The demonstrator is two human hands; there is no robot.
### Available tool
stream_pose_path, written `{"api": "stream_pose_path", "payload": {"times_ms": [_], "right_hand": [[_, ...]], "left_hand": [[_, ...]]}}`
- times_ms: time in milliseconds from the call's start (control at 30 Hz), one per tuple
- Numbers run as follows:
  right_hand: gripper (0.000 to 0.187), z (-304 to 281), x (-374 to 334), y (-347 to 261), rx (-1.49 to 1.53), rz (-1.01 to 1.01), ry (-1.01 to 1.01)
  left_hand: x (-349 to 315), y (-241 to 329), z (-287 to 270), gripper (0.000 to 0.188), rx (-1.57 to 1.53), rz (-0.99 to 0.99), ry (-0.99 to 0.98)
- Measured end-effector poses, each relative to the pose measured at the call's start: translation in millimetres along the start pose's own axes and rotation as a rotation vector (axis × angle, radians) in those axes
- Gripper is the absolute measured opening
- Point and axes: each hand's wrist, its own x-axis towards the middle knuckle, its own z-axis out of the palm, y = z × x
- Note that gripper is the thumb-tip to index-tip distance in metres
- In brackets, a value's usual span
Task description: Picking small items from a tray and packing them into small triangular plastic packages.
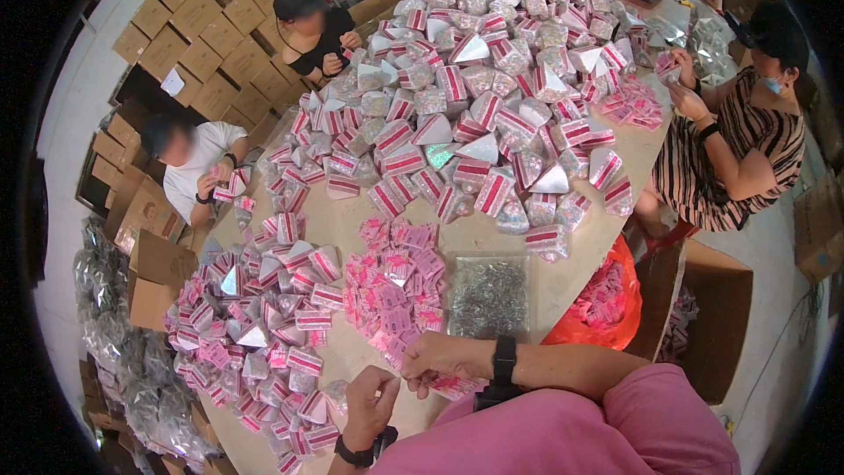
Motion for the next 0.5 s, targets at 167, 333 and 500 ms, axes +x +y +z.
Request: {"api": "stream_pose_path", "payload": {"times_ms": [167, 333, 500], "right_hand": [[0.011, 20, -9, -16, -0.446, -0.146, 0.162], [0.021, 39, -23, -28, -1.041, -0.363, 0.393], [0.023, 33, -36, -32, -1.296, -0.394, 0.388]], "left_hand": [[6, 2, 15, 0.011, -0.180, -0.276, 0.036], [18, -3, 20, 0.016, -0.656, -0.583, 0.032], [27, 9, 22, 0.015, -0.998, -0.636, 0.006]]}}
